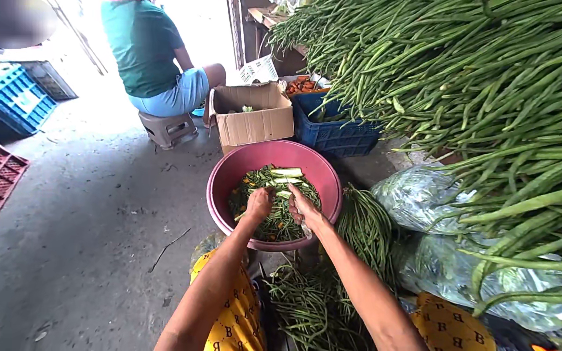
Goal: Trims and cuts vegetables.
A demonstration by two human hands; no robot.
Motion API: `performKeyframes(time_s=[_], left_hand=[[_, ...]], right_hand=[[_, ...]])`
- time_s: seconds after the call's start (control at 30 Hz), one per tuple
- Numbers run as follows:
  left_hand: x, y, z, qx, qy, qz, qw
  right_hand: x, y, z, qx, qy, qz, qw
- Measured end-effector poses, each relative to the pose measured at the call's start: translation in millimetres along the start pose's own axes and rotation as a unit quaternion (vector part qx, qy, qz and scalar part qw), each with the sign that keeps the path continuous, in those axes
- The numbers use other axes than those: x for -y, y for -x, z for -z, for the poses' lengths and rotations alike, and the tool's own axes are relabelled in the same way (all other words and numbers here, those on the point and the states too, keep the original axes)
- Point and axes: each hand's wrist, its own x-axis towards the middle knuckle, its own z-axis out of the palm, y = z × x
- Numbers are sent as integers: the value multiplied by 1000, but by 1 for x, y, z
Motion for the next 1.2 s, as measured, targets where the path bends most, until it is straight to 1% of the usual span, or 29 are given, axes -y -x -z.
performKeyframes(time_s=[0.03, 0.1, 0.2, 0.27, 0.37, 0.43, 0.47, 0.53, 0.6, 0.63, 0.7, 0.73, 0.83, 0.93, 1.07, 1.2], left_hand=[[2, 0, 0, -1, 25, 11, 1000], [4, -2, -1, 1, 113, 16, 993], [3, -1, -6, 13, 261, 17, 965], [5, -2, -9, 23, 328, 8, 944], [2, -2, -11, 53, 372, -21, 927], [-1, 0, -10, 65, 406, -26, 911], [-3, 2, -8, 78, 417, -14, 906], [-5, 5, -2, 104, 397, 15, 912], [-2, 7, 2, 124, 340, 2, 932], [-1, 7, 1, 120, 316, -7, 941], [-1, 5, 0, 88, 305, -3, 948], [-2, 4, 0, 69, 309, 6, 949], [-1, -1, -1, 40, 323, 15, 946], [-3, -2, -5, 41, 313, 10, 949], [-3, -1, -4, 36, 256, 3, 966], [-2, 0, -4, 37, 203, -14, 978]], right_hand=[[0, -2, 3, 5, -2, -9, 1000], [2, -9, 12, 13, -1, -30, 999], [7, -11, 16, 12, -10, -23, 1000], [11, -8, 10, 8, -6, 18, 1000], [11, -10, 5, 7, -13, 131, 991], [10, -12, 4, -15, -17, 171, 985], [11, -12, 5, -27, -16, 182, 983], [13, -13, 12, -55, -21, 193, 979], [14, -13, 20, -73, -41, 193, 978], [14, -12, 22, -77, -53, 191, 977], [12, -10, 23, -88, -63, 171, 979], [9, -9, 23, -90, -46, 148, 984], [-1, -5, 15, -74, 70, 72, 992], [-6, 1, 4, -30, 149, 60, 987], [-6, -5, -1, -28, 183, 54, 981], [-6, -7, -2, -30, 167, 47, 984]])
